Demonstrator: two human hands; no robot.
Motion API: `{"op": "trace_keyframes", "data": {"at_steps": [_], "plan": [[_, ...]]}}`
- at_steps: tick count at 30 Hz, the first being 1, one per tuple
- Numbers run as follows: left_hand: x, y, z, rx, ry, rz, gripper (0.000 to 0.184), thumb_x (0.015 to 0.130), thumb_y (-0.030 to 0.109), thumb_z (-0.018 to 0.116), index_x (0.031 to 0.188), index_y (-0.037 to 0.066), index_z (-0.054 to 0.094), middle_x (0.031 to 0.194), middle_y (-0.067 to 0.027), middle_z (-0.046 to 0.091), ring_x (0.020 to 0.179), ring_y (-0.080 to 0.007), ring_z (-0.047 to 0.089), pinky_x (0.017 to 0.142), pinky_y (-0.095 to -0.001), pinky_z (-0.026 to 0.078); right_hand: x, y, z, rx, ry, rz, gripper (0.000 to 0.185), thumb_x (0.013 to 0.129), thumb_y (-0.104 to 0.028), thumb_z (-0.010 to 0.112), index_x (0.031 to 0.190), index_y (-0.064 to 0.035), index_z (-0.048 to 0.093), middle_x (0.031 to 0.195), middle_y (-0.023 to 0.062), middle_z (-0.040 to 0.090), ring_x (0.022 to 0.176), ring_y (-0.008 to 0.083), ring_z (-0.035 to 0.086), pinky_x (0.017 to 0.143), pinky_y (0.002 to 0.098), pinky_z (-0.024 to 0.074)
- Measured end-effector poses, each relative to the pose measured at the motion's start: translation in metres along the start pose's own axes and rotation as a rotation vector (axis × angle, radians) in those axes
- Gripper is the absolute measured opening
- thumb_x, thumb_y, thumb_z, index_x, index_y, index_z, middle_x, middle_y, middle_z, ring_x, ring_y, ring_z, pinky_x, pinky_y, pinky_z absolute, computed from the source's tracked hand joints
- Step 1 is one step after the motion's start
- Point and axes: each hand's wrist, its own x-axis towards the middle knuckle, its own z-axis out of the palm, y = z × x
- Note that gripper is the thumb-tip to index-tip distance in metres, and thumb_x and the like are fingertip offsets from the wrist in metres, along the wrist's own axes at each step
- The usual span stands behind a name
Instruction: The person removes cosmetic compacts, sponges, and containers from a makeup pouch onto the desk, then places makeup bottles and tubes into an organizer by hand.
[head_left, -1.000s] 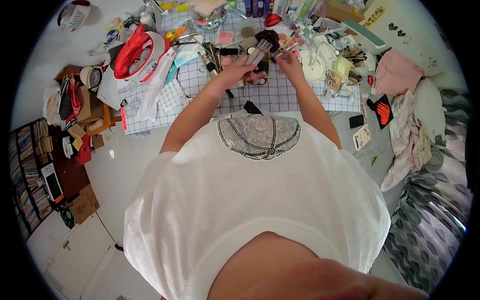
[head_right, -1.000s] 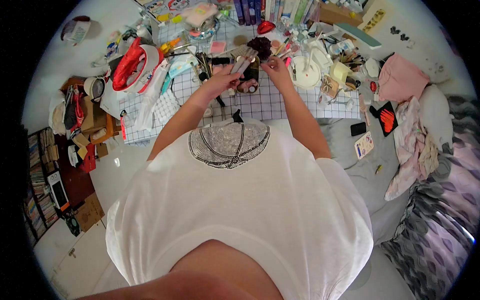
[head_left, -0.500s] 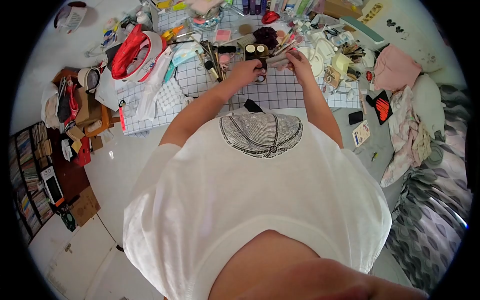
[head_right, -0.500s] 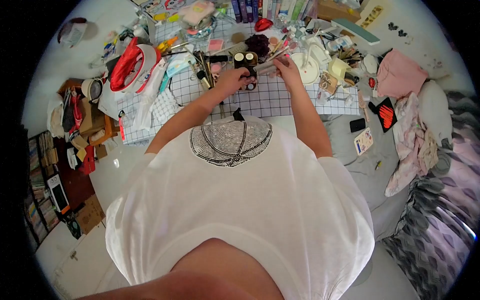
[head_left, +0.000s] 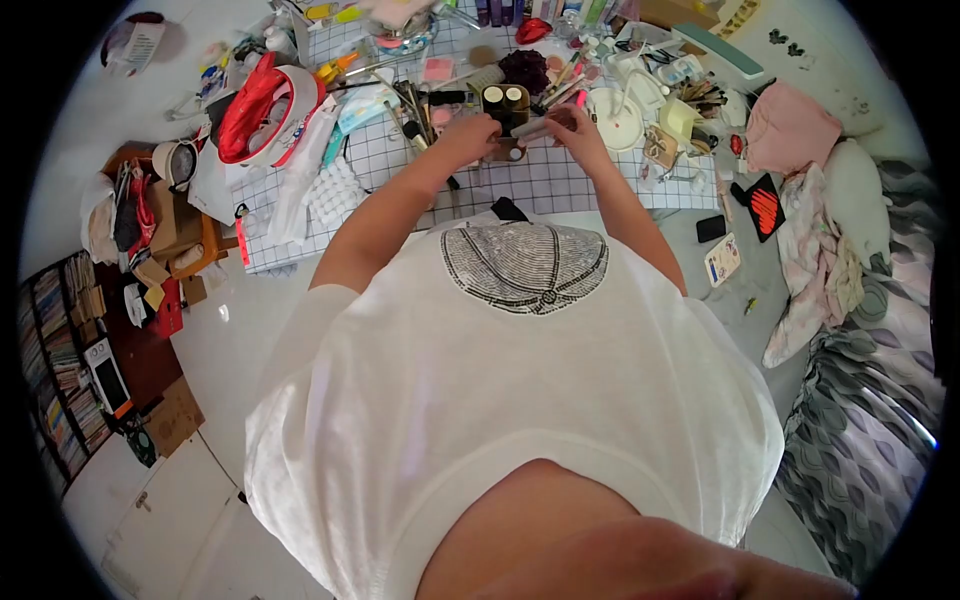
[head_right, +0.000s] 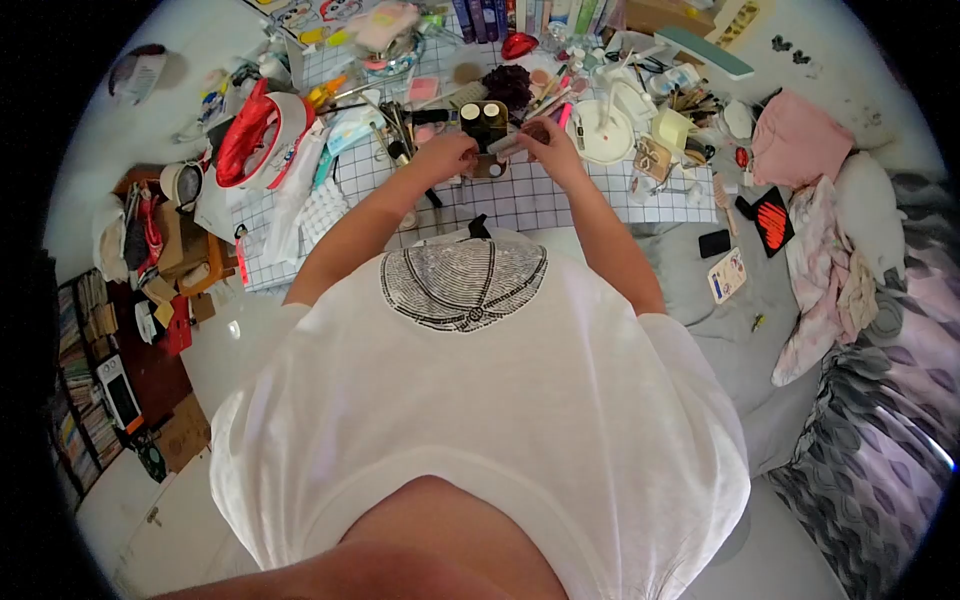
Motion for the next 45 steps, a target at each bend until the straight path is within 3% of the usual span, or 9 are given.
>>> {"op": "trace_keyframes", "data": {"at_steps": [5, 12, 18, 21, 27, 32, 36, 38, 45], "plan": [[-0.008, 0.006, 0.003, -0.050, 0.084, -0.074, 0.018, 0.071, 0.017, 0.061, 0.081, 0.004, 0.055, 0.078, -0.0137, 0.056, 0.074, -0.0310, 0.056, 0.064, -0.0398, 0.043, 0.005, 0.002, 0.023, -0.249, -0.091, -0.047, 0.021, 0.078, -0.012, 0.063, 0.094, -0.0037, 0.054, 0.080, 0.0029, 0.057, 0.072, 0.0105, 0.056, 0.056, 0.0254, 0.0463], [-0.012, 0.014, 0.007, -0.079, 0.198, -0.091, 0.027, 0.069, 0.018, 0.064, 0.086, 0.003, 0.050, 0.081, -0.0168, 0.055, 0.077, -0.0345, 0.055, 0.065, -0.0413, 0.042, 0.009, 0.023, 0.038, -0.872, -0.167, -0.347, 0.025, 0.070, -0.003, 0.063, 0.094, -0.0029, 0.055, 0.089, 0.0100, 0.059, 0.070, 0.0177, 0.059, 0.062, 0.0279, 0.0467], [-0.020, 0.026, -0.001, -0.156, 0.186, -0.163, 0.034, 0.067, 0.020, 0.066, 0.088, 0.001, 0.047, 0.086, -0.0172, 0.054, 0.083, -0.0358, 0.053, 0.068, -0.0414, 0.043, 0.010, 0.035, 0.040, -0.536, -0.182, -0.147, 0.030, 0.069, -0.003, 0.063, 0.097, -0.0028, 0.054, 0.092, 0.0108, 0.058, 0.073, 0.0191, 0.060, 0.066, 0.0284, 0.0483], [-0.023, 0.020, 0.006, -0.187, 0.195, -0.142, 0.034, 0.068, 0.022, 0.066, 0.086, 0.002, 0.046, 0.086, -0.0182, 0.053, 0.083, -0.0368, 0.053, 0.067, -0.0435, 0.043, 0.007, 0.030, 0.031, -0.550, -0.136, -0.047, 0.031, 0.070, -0.003, 0.062, 0.099, -0.0017, 0.052, 0.092, 0.0105, 0.057, 0.073, 0.0192, 0.060, 0.066, 0.0286, 0.0491], [-0.036, 0.025, 0.017, -0.168, 0.196, -0.121, 0.024, 0.068, 0.019, 0.063, 0.083, 0.005, 0.051, 0.083, -0.0141, 0.052, 0.080, -0.0337, 0.053, 0.066, -0.0408, 0.044, -0.005, 0.036, 0.025, -0.555, -0.077, -0.051, 0.025, 0.067, -0.003, 0.065, 0.088, 0.0004, 0.053, 0.080, 0.0109, 0.056, 0.065, 0.0214, 0.058, 0.059, 0.0319, 0.0473], [-0.033, 0.035, 0.017, -0.125, 0.268, -0.025, 0.016, 0.070, 0.013, 0.059, 0.082, 0.005, 0.053, 0.081, -0.0111, 0.051, 0.078, -0.0311, 0.054, 0.065, -0.0388, 0.045, -0.011, 0.041, 0.033, -0.553, -0.158, -0.131, 0.026, 0.067, -0.007, 0.067, 0.088, -0.0016, 0.051, 0.083, 0.0121, 0.055, 0.070, 0.0248, 0.056, 0.063, 0.0324, 0.0461], [-0.030, 0.039, 0.020, -0.182, 0.237, -0.106, 0.014, 0.070, 0.011, 0.059, 0.081, 0.004, 0.053, 0.082, -0.0107, 0.052, 0.079, -0.0303, 0.054, 0.066, -0.0386, 0.045, -0.018, 0.020, 0.048, -0.697, -0.146, -0.195, 0.027, 0.069, -0.012, 0.066, 0.089, -0.0028, 0.051, 0.084, 0.0141, 0.055, 0.077, 0.0294, 0.055, 0.067, 0.0348, 0.0448], [-0.030, 0.041, 0.015, -0.159, 0.198, -0.212, 0.014, 0.070, 0.011, 0.059, 0.081, 0.004, 0.053, 0.082, -0.0107, 0.052, 0.078, -0.0302, 0.054, 0.066, -0.0386, 0.045, -0.015, 0.029, 0.050, -0.662, -0.100, -0.107, 0.026, 0.069, -0.013, 0.065, 0.087, -0.0028, 0.051, 0.084, 0.0148, 0.056, 0.076, 0.0304, 0.055, 0.066, 0.0365, 0.0446], [-0.028, 0.038, 0.024, -0.094, 0.224, -0.053, 0.015, 0.070, 0.011, 0.059, 0.083, 0.005, 0.053, 0.082, -0.0104, 0.051, 0.078, -0.0301, 0.054, 0.064, -0.0394, 0.045, -0.002, 0.042, 0.047, -0.672, -0.056, -0.059, 0.020, 0.070, -0.015, 0.065, 0.079, -0.0012, 0.054, 0.077, 0.0158, 0.057, 0.072, 0.0307, 0.056, 0.063, 0.0383, 0.0443]]}}
